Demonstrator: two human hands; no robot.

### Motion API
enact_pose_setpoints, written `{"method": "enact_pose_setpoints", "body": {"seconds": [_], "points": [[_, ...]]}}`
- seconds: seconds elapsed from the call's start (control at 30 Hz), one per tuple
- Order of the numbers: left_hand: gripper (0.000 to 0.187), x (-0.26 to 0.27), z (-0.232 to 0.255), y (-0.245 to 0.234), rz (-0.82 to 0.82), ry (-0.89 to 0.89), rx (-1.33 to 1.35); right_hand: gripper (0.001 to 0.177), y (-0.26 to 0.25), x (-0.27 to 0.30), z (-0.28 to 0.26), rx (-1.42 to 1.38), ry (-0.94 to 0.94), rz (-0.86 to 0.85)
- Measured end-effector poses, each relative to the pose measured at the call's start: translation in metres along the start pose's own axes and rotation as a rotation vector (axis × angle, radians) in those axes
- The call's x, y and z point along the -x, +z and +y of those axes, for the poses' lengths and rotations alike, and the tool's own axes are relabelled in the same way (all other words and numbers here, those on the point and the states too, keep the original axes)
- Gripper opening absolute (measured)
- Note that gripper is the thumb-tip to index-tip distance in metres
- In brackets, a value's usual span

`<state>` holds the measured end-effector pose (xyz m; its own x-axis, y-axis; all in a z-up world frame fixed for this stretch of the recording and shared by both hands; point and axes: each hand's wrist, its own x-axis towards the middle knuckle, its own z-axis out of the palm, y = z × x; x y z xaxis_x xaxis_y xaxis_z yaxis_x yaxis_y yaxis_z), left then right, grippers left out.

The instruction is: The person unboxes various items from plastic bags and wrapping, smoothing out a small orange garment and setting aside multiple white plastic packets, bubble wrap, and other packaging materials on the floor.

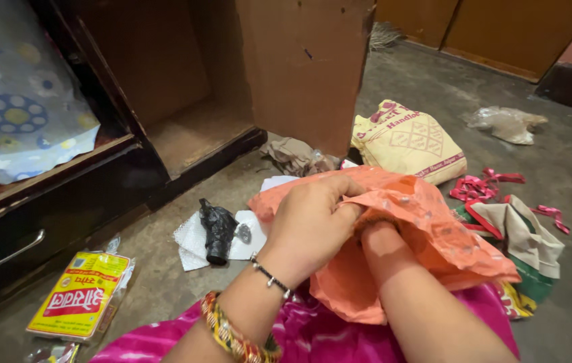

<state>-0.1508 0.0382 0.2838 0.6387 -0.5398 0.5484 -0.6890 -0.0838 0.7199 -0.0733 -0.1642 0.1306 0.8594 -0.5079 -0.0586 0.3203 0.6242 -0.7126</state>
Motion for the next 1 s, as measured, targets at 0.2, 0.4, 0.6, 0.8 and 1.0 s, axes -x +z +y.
{"method": "enact_pose_setpoints", "body": {"seconds": [0.2, 0.4, 0.6, 0.8, 1.0], "points": [[0.025, -0.002, 0.020, -0.027, -0.226, -0.303, -0.016, 0.018, 0.017, -0.043, 0.014, -0.091, -0.010, -0.008], [0.021, -0.019, -0.004, -0.049, -0.198, -0.183, 0.242, 0.018, 0.028, -0.084, 0.038, -0.140, 0.001, -0.015], [0.025, -0.048, -0.051, -0.038, -0.061, -0.101, 0.352, 0.017, 0.017, -0.108, 0.058, -0.168, 0.024, -0.007], [0.021, -0.058, -0.051, -0.027, -0.003, -0.221, 0.182, 0.017, 0.006, -0.105, 0.053, -0.223, 0.018, -0.013], [0.021, -0.047, -0.049, -0.028, 0.033, -0.241, 0.053, 0.017, -0.011, -0.092, 0.071, -0.312, 0.051, -0.019]]}}
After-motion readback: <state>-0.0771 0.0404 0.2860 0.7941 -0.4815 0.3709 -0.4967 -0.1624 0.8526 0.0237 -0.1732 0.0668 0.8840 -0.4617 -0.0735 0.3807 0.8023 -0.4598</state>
